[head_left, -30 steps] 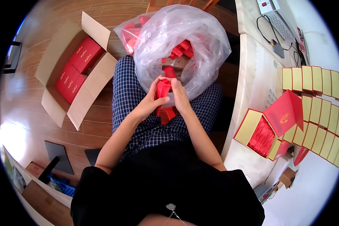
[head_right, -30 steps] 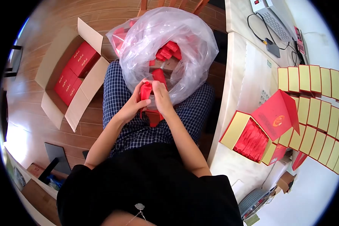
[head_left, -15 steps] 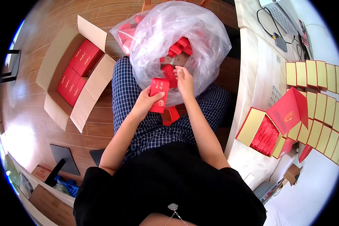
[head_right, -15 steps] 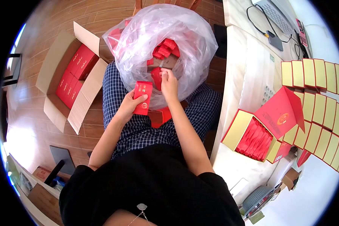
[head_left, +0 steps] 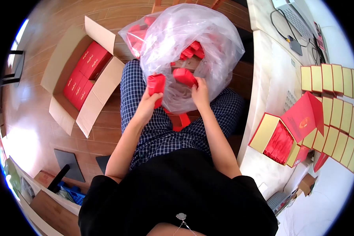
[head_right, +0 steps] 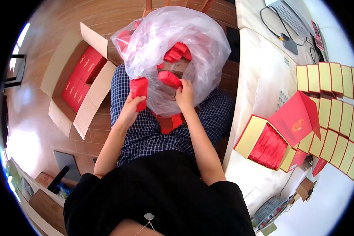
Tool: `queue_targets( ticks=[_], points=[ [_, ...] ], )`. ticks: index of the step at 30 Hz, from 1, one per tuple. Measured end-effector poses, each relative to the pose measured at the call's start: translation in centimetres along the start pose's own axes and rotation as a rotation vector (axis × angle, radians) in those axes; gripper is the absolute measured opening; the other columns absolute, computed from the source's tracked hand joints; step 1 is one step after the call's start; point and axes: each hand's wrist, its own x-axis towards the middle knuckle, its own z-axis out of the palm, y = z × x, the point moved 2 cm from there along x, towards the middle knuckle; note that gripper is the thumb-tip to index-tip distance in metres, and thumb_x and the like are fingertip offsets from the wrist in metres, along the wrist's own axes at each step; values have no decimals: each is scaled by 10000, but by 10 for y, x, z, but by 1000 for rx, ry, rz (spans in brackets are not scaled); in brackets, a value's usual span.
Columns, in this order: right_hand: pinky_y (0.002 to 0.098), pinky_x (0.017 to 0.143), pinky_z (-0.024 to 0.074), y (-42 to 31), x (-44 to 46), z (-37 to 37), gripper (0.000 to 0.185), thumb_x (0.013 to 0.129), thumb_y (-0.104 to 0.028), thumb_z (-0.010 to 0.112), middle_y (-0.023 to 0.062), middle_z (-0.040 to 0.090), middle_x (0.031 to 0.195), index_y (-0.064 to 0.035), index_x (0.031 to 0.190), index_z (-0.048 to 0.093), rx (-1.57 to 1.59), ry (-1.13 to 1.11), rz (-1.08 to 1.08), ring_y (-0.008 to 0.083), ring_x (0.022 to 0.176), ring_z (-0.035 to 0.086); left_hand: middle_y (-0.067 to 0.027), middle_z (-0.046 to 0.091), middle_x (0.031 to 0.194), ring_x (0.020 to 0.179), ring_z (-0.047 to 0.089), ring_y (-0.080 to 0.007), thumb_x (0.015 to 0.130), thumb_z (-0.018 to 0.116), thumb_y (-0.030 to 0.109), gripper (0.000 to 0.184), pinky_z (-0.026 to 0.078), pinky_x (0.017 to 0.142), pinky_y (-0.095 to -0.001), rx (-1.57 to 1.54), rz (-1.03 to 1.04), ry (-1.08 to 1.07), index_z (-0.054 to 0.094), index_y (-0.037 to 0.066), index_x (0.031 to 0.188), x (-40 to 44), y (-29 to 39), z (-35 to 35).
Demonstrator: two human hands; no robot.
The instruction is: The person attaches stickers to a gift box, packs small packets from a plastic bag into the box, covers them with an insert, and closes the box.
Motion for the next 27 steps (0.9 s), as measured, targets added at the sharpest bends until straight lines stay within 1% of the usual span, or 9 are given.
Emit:
queue_targets(
  ticks=[4,9,10,16,18,19,22,25,27],
  points=[
    [412,849,434,-53,-9,-51,240,707,101,545,129,568,1015,-44,880,627,-59,18,-248,347,975,536,-30,543,1153,1043,525,-140,897,568,138,531,400,918,-287,-19,-64,32,366,92,1385,4,16,3],
    [387,833,438,-102,-15,-55,216,638,69,615,94,573,1044,-67,804,632,-160,72,-630,309,987,541,-98,467,1236,1085,539,-179,962,539,319,578,426,956,-319,181,-70,-151,253,101,1414,-6,24,40],
    [387,833,438,-105,-16,-51,216,638,69,615,94,573,1044,-67,804,632,-157,77,-632,309,987,541,-104,461,1256,1117,525,-185,968,521,347,580,424,958,-310,145,50,-186,249,97,1415,-3,14,44],
    [358,809,476,-111,-27,-59,308,682,25,667,120,572,1151,-111,955,706,263,272,-527,298,1020,560,-105,512,1305,1143,554,-185,995,410,435,526,460,965,-350,-253,-272,-252,342,95,1390,-18,30,53],
    [365,844,467,-107,-27,-60,373,707,-51,657,128,551,1242,-150,1064,707,148,260,-622,295,1047,557,-147,513,1312,1133,577,-255,993,388,460,544,480,960,-402,-374,-356,-394,371,74,1375,-18,27,48],
    [375,860,458,-108,-29,-58,382,729,-89,630,131,540,1267,-156,1100,694,4,190,-658,298,1056,556,-187,529,1281,1117,589,-323,987,419,436,545,473,970,-474,-558,-352,-629,362,56,1373,-20,27,50],
    [406,916,425,-112,-29,-57,486,772,-179,548,134,539,1285,-154,1254,606,-233,75,-714,301,1081,549,-247,561,1222,1136,570,-375,981,440,401,564,461,979,-512,-528,-357,-453,345,23,1390,-31,37,60],
    [417,931,412,-109,-32,-50,556,786,-150,567,137,541,1282,-98,1337,513,-216,-44,-610,315,1103,536,-195,618,1099,1041,612,-303,979,461,374,502,494,921,-430,-375,-302,-378,416,4,1315,-29,33,54],
    [421,963,392,-100,-32,-50,620,815,-206,616,151,526,1301,-46,1384,430,72,-85,-374,329,1149,513,-140,612,1097,912,622,-204,963,528,349,427,510,844,-364,-301,-180,-271,484,22,1232,-23,35,53]
  ],
)
